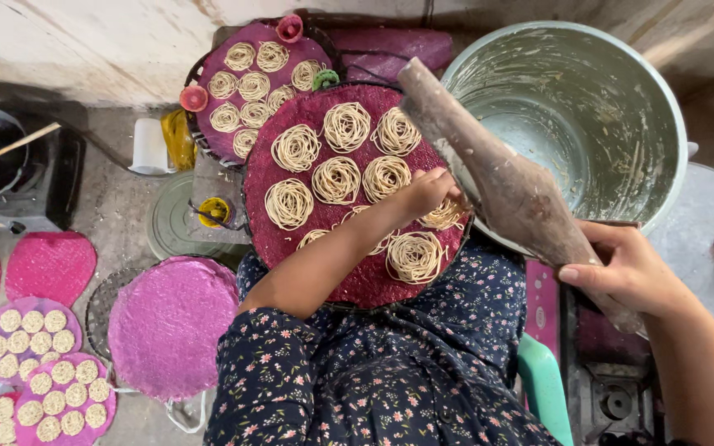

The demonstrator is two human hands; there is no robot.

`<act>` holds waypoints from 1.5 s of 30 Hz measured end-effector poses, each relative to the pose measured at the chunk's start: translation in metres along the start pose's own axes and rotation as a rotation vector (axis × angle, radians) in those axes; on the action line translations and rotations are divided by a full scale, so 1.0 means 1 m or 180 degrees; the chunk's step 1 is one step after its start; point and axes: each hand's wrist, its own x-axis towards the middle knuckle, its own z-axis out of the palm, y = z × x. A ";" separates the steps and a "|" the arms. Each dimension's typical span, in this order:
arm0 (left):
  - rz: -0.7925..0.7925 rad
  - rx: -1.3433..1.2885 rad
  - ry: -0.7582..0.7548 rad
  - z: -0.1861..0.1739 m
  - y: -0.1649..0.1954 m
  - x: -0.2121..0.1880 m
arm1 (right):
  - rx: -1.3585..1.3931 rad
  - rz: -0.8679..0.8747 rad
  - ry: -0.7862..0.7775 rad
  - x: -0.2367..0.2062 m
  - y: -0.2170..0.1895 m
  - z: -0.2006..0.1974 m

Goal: The person scoops dough from a large basin with a spatula and loads it into a wooden hand press. They press the lever to extrude noodle strands onto round trays, cover the finished nests with a pink cloth, and stack filled trays on the floor.

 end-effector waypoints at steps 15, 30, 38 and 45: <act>0.1556 -0.1773 0.0788 -0.093 0.065 -0.015 | 0.0716 -0.0127 0.0171 0.010 0.005 -0.007; 0.3871 -0.2895 -0.1258 -0.164 0.131 -0.055 | 0.1263 0.0039 -0.1354 0.060 0.038 -0.032; 0.1084 -0.0138 0.2490 -0.204 0.035 -0.153 | 0.1250 -0.0163 -0.0645 -0.016 0.012 -0.026; -0.0072 0.1696 0.3456 -0.198 -0.117 -0.196 | 0.1555 -0.0305 0.0029 -0.021 0.018 -0.011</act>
